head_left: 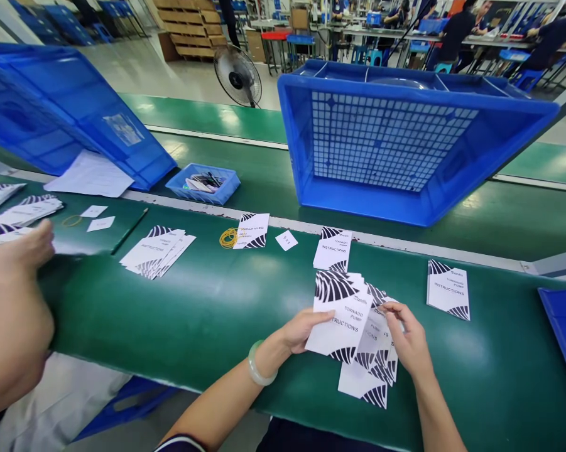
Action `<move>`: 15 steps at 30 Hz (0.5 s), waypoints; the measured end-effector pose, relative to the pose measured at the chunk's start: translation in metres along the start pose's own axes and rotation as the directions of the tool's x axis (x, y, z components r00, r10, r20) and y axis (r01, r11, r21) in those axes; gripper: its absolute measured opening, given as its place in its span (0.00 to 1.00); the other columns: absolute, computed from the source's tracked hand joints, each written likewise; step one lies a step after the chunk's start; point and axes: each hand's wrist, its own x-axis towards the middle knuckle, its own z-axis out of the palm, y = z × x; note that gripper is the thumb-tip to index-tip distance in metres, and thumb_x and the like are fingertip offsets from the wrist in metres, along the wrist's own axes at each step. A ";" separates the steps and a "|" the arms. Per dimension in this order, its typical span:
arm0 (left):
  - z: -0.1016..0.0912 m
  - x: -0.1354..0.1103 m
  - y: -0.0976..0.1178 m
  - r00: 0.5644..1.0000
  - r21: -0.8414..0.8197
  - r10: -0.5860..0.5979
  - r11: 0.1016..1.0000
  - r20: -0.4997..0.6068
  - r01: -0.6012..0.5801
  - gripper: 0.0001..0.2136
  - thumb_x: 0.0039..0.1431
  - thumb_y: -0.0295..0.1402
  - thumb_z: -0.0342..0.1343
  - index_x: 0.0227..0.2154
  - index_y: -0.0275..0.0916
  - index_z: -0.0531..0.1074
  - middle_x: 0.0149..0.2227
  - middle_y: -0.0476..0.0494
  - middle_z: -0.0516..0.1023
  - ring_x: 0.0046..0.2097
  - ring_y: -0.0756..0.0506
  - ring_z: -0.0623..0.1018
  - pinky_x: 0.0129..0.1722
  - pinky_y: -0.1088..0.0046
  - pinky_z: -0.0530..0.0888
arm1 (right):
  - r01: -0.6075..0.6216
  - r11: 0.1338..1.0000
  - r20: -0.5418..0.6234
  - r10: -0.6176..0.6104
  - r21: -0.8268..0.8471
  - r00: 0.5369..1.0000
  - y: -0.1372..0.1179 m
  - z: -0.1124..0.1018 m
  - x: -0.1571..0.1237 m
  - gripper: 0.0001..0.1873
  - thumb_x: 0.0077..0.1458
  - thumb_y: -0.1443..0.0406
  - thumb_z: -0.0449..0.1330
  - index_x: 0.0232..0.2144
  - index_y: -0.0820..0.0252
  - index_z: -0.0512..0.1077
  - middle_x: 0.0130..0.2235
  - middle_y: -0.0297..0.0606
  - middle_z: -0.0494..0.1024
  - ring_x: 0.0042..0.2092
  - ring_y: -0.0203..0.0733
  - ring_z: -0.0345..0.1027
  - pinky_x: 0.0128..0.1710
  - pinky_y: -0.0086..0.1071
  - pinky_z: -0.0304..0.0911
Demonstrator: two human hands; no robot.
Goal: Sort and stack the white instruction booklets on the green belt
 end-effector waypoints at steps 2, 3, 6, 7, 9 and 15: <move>0.004 0.002 -0.009 0.998 0.025 -0.067 0.997 0.008 0.066 0.21 0.50 0.32 0.62 0.46 0.24 0.70 0.44 0.27 0.74 0.39 0.41 0.78 0.37 0.69 0.76 | 0.026 0.999 0.059 -0.028 0.025 0.998 -0.003 0.005 -0.003 0.14 0.60 0.55 0.52 0.42 0.57 0.66 0.38 0.37 0.70 0.40 0.38 0.63 0.38 0.28 0.59; 0.006 0.003 -0.013 0.996 0.029 -0.086 0.996 0.012 0.086 0.21 0.50 0.33 0.62 0.45 0.24 0.71 0.43 0.28 0.75 0.38 0.42 0.78 0.36 0.70 0.76 | 0.024 0.999 0.077 -0.026 0.027 0.997 -0.003 0.007 -0.005 0.13 0.59 0.55 0.53 0.40 0.58 0.66 0.34 0.36 0.69 0.37 0.37 0.62 0.36 0.28 0.58; 0.007 0.005 -0.018 0.994 0.024 -0.103 0.994 0.021 0.103 0.21 0.49 0.33 0.63 0.44 0.25 0.72 0.42 0.29 0.75 0.37 0.43 0.78 0.36 0.71 0.76 | -0.016 0.999 0.099 0.011 0.049 0.995 -0.004 0.009 -0.007 0.13 0.58 0.55 0.55 0.33 0.60 0.65 0.27 0.33 0.64 0.30 0.35 0.58 0.31 0.28 0.55; 0.007 0.005 -0.019 0.995 0.020 -0.100 0.995 0.024 0.099 0.21 0.49 0.34 0.63 0.44 0.25 0.72 0.42 0.29 0.75 0.37 0.43 0.78 0.36 0.71 0.76 | -0.031 0.996 0.103 0.022 0.081 0.994 -0.004 0.009 -0.007 0.13 0.58 0.55 0.55 0.32 0.60 0.65 0.27 0.34 0.64 0.30 0.35 0.58 0.31 0.28 0.54; 0.005 0.006 -0.017 0.996 0.007 -0.082 0.997 0.032 0.082 0.20 0.49 0.34 0.63 0.43 0.25 0.72 0.43 0.28 0.75 0.38 0.42 0.78 0.36 0.71 0.76 | -0.075 0.980 0.102 0.056 0.185 0.993 -0.005 0.005 -0.006 0.14 0.57 0.55 0.56 0.32 0.61 0.65 0.28 0.35 0.67 0.30 0.35 0.59 0.31 0.28 0.55; -0.003 0.002 0.005 0.998 -0.065 0.062 0.996 0.026 -0.060 0.19 0.54 0.33 0.59 0.46 0.26 0.70 0.48 0.29 0.72 0.45 0.38 0.76 0.44 0.64 0.75 | -0.226 0.843 0.066 0.222 0.487 0.973 -0.001 -0.012 -0.002 0.16 0.53 0.55 0.61 0.37 0.61 0.66 0.32 0.38 0.72 0.32 0.37 0.64 0.31 0.29 0.60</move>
